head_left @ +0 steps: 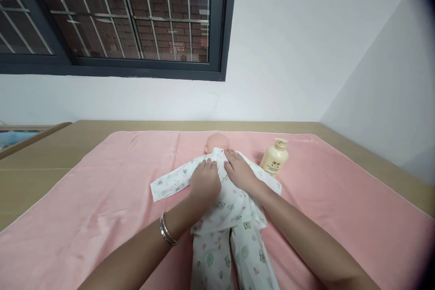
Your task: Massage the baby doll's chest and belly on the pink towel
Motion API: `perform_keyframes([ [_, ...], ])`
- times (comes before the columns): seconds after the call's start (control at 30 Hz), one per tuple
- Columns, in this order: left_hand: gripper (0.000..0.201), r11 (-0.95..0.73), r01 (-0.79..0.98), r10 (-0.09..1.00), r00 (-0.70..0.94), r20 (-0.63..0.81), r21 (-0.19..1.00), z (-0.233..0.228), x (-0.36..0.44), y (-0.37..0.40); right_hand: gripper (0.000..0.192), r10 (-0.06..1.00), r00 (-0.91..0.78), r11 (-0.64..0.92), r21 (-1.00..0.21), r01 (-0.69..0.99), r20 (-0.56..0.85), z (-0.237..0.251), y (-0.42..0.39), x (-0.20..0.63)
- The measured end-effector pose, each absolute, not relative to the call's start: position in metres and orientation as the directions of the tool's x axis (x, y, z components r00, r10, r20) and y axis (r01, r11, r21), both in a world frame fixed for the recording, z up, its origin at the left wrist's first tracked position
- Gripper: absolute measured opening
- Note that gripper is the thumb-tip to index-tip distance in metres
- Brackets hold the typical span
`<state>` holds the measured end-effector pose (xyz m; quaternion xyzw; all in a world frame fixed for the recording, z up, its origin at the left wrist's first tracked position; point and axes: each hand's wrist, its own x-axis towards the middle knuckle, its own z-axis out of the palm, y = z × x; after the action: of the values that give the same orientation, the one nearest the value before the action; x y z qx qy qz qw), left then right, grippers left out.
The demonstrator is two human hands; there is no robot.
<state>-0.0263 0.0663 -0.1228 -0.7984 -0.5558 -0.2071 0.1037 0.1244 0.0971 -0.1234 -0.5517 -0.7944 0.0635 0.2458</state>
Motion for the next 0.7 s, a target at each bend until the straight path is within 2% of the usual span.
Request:
perform_keyframes([
  [0.1, 0.039, -0.384, 0.914, 0.811, 0.264, 0.522, 0.134, -0.124, -0.027, 0.074, 0.049, 0.895, -0.241, 0.366, -0.309, 0.878, 0.377, -0.122, 0.075, 0.114],
  [0.2, 0.041, -0.453, 0.852, 0.793, 0.252, 0.554, 0.261, -0.129, -0.028, 0.085, 0.045, 0.88, -0.227, 0.357, -0.264, 0.896, 0.418, -0.121, 0.056, 0.106],
  [0.37, 0.045, -0.478, 0.76, 0.822, 0.21, 0.529, 0.441, -0.143, -0.03, 0.095, 0.042, 0.893, -0.18, 0.33, -0.327, 0.885, 0.413, -0.12, 0.063, 0.111],
  [0.53, 0.045, -0.435, 0.757, 0.844, 0.153, 0.515, 0.488, -0.148, -0.03, 0.097, 0.05, 0.895, -0.202, 0.359, -0.37, 0.857, 0.399, -0.13, 0.085, 0.118],
  [0.7, 0.045, -0.439, 0.749, 0.843, 0.153, 0.515, 0.496, -0.148, -0.03, 0.096, 0.051, 0.891, -0.197, 0.364, -0.386, 0.848, 0.408, -0.135, 0.085, 0.117],
])
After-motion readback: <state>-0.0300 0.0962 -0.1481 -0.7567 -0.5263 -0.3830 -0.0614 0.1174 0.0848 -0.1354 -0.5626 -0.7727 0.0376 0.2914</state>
